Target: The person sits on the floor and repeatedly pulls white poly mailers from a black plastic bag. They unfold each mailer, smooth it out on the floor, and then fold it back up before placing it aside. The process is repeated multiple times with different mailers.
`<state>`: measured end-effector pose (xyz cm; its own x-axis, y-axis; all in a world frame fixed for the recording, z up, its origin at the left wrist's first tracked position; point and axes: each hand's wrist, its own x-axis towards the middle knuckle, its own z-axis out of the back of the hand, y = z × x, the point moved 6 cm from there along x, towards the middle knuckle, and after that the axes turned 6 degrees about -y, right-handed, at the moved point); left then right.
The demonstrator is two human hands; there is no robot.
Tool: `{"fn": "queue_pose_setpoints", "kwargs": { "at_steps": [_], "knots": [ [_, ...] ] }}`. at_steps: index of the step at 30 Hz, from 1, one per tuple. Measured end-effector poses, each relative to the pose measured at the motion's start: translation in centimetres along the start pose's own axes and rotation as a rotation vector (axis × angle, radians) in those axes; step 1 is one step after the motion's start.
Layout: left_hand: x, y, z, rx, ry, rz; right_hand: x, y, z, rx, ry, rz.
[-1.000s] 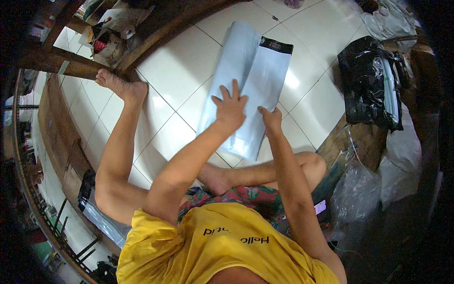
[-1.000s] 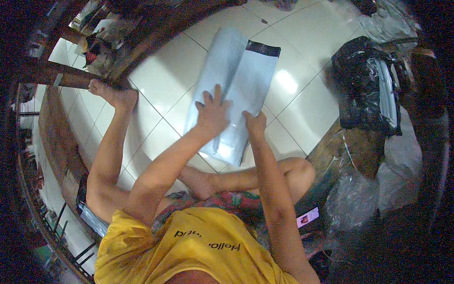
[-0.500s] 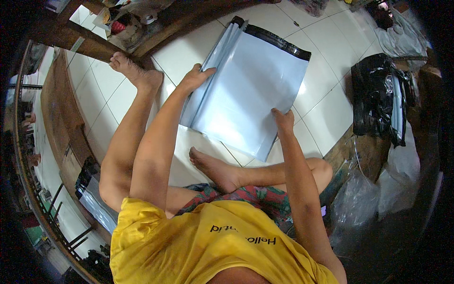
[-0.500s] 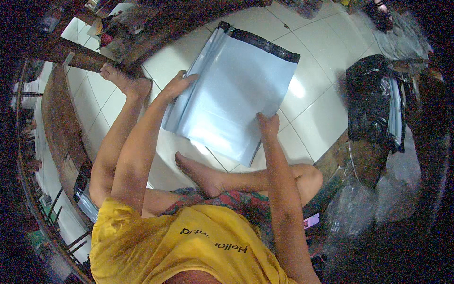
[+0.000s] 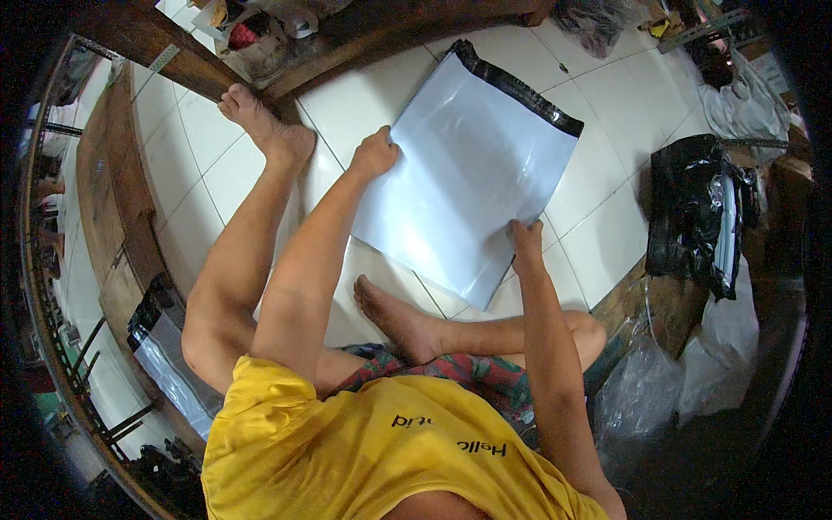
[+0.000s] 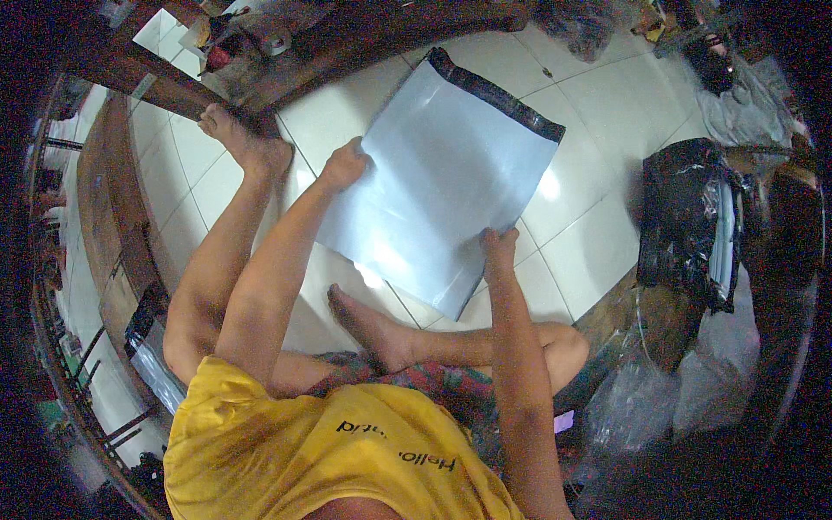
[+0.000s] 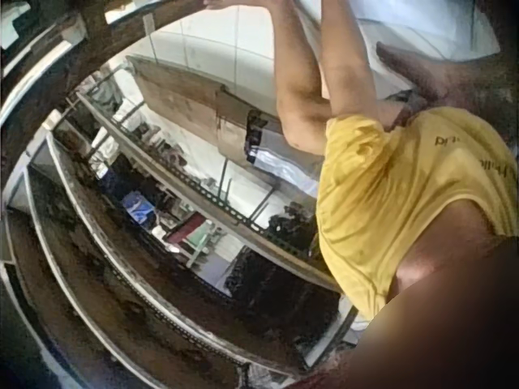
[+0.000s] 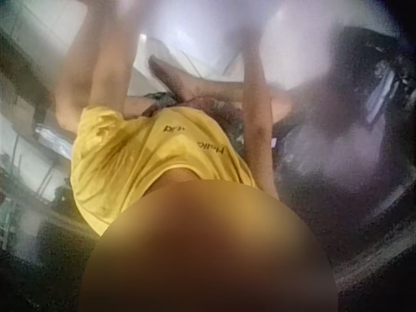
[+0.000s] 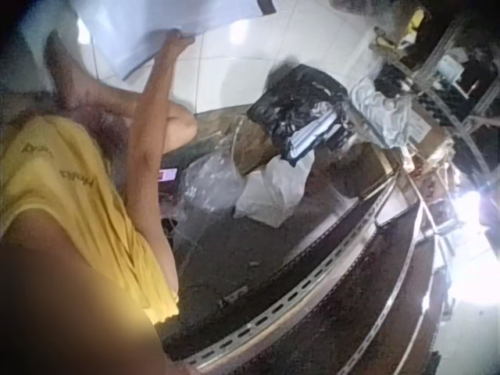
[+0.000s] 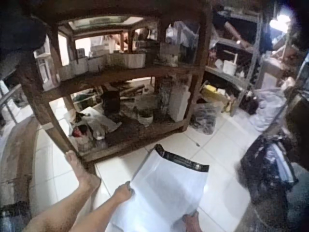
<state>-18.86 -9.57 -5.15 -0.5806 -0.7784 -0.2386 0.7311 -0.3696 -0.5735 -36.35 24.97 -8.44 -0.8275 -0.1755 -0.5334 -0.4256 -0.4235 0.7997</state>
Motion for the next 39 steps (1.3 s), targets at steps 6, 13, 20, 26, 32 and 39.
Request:
{"fn": "queue_pose_setpoints", "kwargs": {
  "at_steps": [6, 13, 20, 26, 32, 39],
  "knots": [
    [-1.2, 0.5, -1.2, -0.151, 0.025, 0.075, 2.9, 2.2, 2.3, -0.038, 0.159, 0.131],
    [-10.5, -4.7, -5.9, -0.571, -0.12, 0.271, 9.7, 8.0, 7.8, -0.354, 0.194, 0.269],
    [-9.8, -6.0, -4.3, -0.094, -0.322, 0.17, 11.1, 8.8, 8.0, -0.703, 0.154, 0.274],
    [-6.3, -6.2, -4.3, -0.183, -0.192, 0.271, 13.3, 7.4, 9.1, -0.731, 0.156, 0.343],
    [-6.2, -5.9, -3.7, -0.141, -0.097, 0.21, 14.4, 7.2, 9.5, -0.81, 0.207, 0.313],
    [-3.2, -5.9, -3.8, -0.184, -0.069, 0.232, 13.1, 9.0, 10.1, -0.959, -0.087, 0.561]
  ]
}}
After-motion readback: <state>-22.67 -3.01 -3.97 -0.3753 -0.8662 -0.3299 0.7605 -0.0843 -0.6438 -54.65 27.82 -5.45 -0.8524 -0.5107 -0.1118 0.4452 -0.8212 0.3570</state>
